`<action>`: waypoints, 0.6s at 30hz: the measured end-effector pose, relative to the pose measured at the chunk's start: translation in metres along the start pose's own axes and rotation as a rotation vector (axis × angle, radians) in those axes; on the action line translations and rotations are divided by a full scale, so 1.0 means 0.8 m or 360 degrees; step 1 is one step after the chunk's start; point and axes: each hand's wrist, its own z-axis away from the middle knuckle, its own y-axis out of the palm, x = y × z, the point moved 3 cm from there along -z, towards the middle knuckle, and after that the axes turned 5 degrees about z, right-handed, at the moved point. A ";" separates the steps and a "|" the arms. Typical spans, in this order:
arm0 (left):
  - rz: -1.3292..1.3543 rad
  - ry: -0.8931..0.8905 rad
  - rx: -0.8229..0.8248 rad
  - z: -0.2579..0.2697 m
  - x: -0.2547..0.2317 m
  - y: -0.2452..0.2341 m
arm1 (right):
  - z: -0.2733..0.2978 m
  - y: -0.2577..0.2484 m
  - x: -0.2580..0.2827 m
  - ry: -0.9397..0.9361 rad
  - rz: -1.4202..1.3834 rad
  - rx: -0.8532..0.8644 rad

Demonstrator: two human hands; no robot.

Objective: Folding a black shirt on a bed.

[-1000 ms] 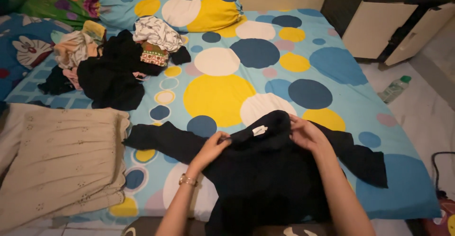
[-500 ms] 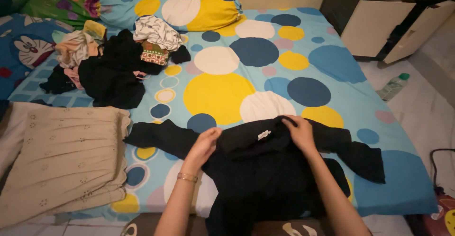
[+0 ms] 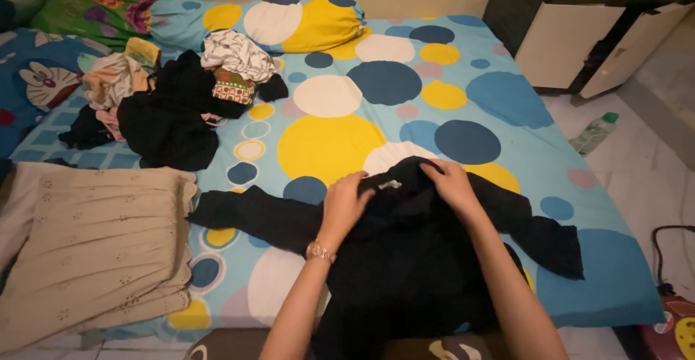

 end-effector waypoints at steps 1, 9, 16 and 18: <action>-0.0009 -0.0154 0.0016 -0.007 0.007 0.007 | -0.003 -0.001 -0.001 0.0007 -0.0053 0.0046; 0.0216 -0.0619 0.0095 -0.043 0.175 -0.010 | -0.012 -0.023 -0.078 -0.0528 0.0865 0.0295; 0.0473 -0.0377 0.0590 0.049 0.340 0.022 | -0.015 -0.024 -0.168 0.0067 0.1057 0.0159; 0.0458 -0.0570 0.0695 0.055 0.307 0.017 | -0.019 -0.021 -0.163 -0.0016 0.1075 0.0135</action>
